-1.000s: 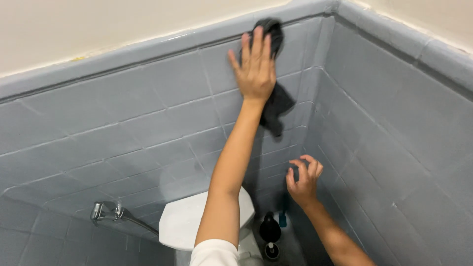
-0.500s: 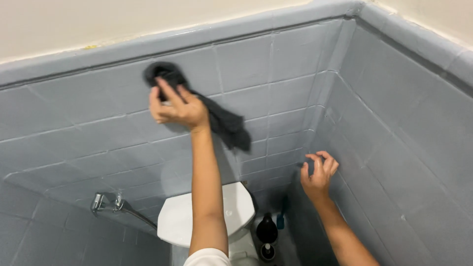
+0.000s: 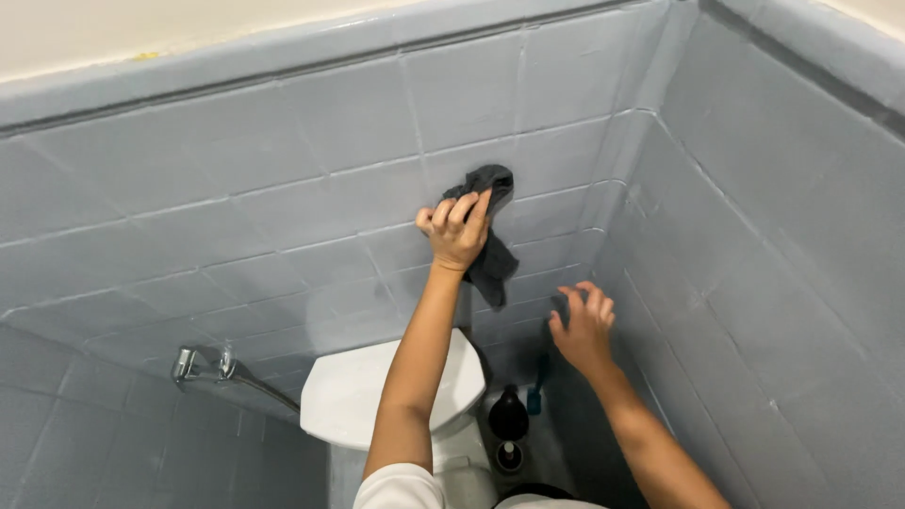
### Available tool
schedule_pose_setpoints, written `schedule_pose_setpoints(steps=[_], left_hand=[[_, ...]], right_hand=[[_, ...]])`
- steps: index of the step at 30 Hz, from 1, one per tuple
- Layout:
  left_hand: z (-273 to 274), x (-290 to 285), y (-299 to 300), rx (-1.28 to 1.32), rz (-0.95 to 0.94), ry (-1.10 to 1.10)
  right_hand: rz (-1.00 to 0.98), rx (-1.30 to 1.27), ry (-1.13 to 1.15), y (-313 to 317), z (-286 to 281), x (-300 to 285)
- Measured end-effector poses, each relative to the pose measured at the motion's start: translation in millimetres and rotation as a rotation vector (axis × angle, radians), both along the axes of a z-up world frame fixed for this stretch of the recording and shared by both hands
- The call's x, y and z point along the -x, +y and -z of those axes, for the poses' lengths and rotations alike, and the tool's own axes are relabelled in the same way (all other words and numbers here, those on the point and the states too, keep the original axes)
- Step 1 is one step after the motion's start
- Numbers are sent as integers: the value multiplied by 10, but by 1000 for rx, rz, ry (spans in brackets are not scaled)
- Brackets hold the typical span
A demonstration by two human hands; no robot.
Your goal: Cleaning the grey tiles of a bathroom wall using a black cloth.
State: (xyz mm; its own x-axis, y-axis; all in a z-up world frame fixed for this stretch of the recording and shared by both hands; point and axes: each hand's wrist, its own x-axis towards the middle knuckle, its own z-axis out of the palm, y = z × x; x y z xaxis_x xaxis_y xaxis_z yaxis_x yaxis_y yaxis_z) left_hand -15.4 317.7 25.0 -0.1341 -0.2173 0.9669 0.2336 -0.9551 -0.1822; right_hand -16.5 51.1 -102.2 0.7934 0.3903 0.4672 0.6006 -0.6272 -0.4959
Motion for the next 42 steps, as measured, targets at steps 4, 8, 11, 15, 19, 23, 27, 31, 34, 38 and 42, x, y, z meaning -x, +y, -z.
schedule_pose_setpoints(steps=[4, 8, 11, 15, 19, 23, 27, 31, 34, 38, 42], left_hand=[[-48, 167, 394, 147, -187, -209], [-10, 445, 489, 590, -208, -425], [-12, 482, 189, 976, 16, -663], [230, 498, -170, 1674, 415, -745], [1050, 469, 50, 2106, 913, -672], [1326, 1022, 221, 2056, 672, 37], [931, 1312, -2, 1591, 393, 132], [420, 1322, -198, 932, 404, 137], [480, 1063, 60, 827, 99, 134], [90, 844, 450, 826, -291, -64], [241, 882, 1332, 675, -417, -381]], right_hand=[[-166, 107, 260, 91, -52, 47], [-284, -13, 530, 438, 26, 72], [-441, -169, 915, 816, 150, 141], [-570, -454, 1406, 1220, -336, 344], [-465, -703, 1220, 1578, -341, 199], [-571, -690, 836, 1719, -914, 218], [-556, -689, 688, 1813, -1426, 284], [-668, -763, 783, 1899, -1657, 519], [-760, -626, 795, 1922, -1772, 467], [-682, -250, 498, 1690, -1858, 305], [-626, -282, 55, 1362, -1633, 181]])
